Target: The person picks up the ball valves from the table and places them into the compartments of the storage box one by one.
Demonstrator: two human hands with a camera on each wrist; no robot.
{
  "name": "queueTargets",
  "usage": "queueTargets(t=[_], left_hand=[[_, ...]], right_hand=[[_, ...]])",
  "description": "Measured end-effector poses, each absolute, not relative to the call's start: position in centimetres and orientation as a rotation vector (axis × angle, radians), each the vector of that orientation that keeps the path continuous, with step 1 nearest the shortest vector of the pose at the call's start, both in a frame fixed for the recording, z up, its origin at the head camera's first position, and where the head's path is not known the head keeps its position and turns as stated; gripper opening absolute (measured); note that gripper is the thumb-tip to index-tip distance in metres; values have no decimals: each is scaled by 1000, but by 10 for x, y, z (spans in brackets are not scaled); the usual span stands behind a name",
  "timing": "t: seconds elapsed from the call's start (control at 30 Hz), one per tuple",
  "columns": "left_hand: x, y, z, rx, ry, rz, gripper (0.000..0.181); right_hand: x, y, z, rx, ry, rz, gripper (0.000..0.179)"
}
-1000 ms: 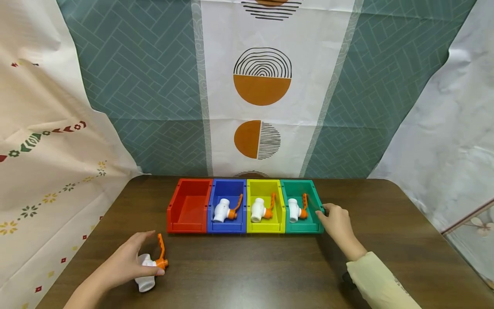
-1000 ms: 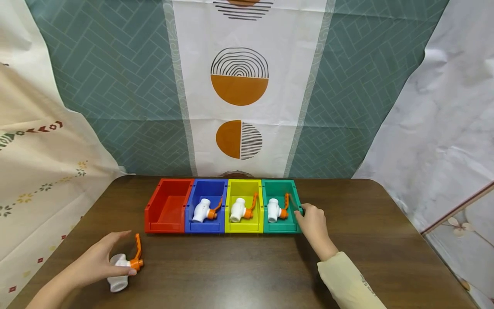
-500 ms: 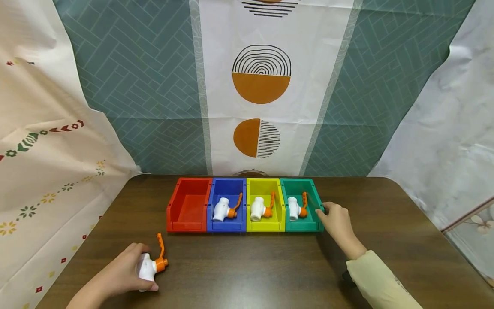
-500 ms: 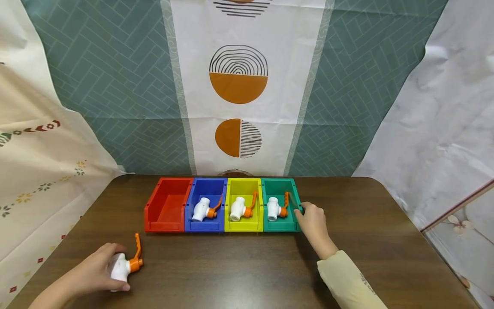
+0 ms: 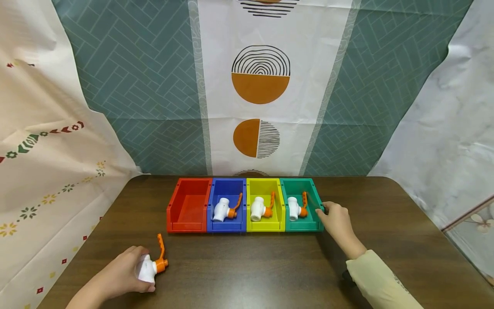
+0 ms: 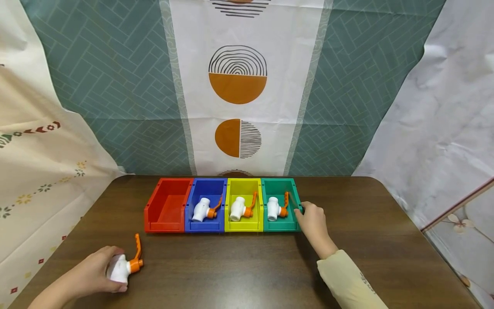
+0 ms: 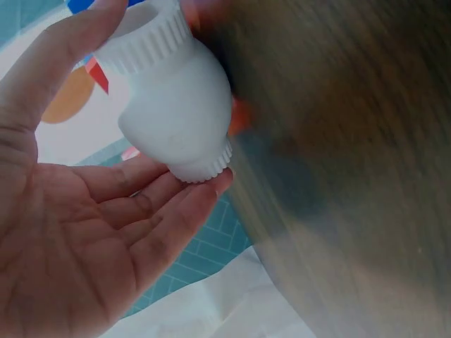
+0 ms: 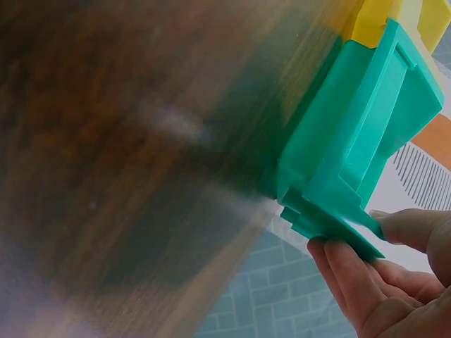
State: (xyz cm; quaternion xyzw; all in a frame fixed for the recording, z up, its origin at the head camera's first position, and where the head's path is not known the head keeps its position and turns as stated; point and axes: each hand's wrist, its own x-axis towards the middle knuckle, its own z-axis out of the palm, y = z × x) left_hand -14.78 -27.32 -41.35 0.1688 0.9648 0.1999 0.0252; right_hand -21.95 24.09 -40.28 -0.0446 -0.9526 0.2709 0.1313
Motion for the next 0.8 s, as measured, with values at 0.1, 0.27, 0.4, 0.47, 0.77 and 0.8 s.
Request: queueTargets(t=[0.1,0.27,0.4,0.47,0.77,0.8], left_hand=[[-148,-274,-413,550,2990,604,77],[-147,-277,-411,638,2987,643,74],[-148,-281,-402,738,2969,711,70],[-149,-282,-396,819,2969,747,68],[-154,-274,-358,972,3092,776,69],[-155,-272,-354,965,3102,773,69]], right_hand=[[-219,241,-403,-132,-2765,781,34],[-220,241,-404,-131,-2762,773,33],[-220,241,-404,-128,-2757,771,34],[-220,241,-404,-130,-2758,771,34],[-219,240,-402,-127,-2757,798,32],[-219,240,-402,-124,-2755,797,32]])
